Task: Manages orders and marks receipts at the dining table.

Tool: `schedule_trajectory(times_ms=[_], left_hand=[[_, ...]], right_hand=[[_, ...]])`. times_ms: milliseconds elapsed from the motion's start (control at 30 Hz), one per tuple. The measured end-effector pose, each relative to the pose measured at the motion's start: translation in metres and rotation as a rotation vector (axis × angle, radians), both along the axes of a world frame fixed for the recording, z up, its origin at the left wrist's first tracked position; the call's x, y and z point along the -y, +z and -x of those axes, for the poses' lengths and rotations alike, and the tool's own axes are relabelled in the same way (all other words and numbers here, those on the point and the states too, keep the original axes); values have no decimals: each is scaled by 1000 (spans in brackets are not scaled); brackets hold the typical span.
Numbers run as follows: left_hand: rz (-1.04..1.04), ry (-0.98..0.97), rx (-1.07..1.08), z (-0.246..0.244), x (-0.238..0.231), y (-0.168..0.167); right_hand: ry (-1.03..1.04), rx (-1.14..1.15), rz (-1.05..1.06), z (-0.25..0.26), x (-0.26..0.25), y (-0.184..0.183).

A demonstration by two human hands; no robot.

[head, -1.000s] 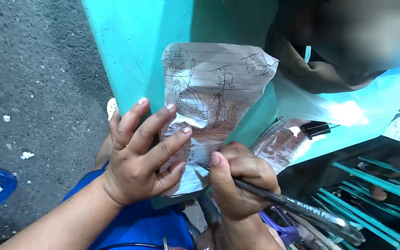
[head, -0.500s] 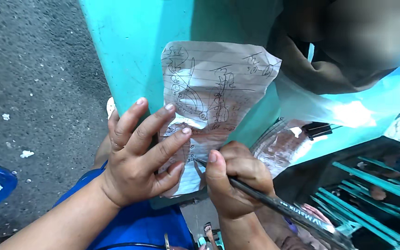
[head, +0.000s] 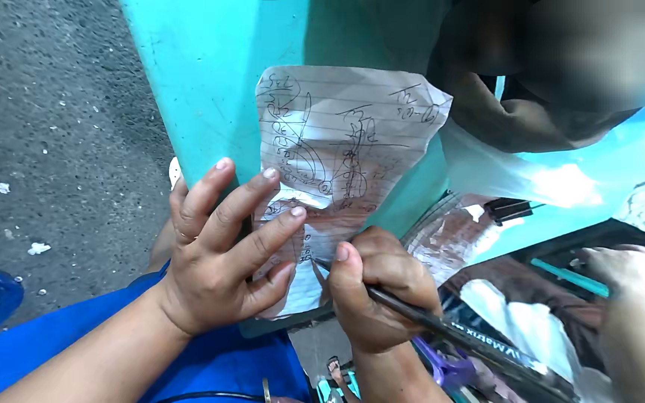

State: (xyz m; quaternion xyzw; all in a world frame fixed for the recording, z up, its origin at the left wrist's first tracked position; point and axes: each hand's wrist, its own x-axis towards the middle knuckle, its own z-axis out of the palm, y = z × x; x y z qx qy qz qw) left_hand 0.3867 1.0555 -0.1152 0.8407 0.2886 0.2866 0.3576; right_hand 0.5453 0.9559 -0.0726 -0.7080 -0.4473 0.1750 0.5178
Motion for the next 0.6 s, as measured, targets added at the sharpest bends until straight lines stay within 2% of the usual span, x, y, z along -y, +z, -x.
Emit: schedule_trajectory(times_ms=[167, 433, 533, 600], left_hand=[[-4, -2, -9, 0, 0, 0], [2, 8, 0, 0, 0, 0], [3, 3, 3, 1, -1, -1], [5, 5, 10, 0, 0, -1]], right_hand=[[27, -169, -17, -6, 1, 14], [44, -59, 2, 5, 15, 7], [140, 98, 29, 7, 18, 4], [121, 181, 24, 8, 19, 1]])
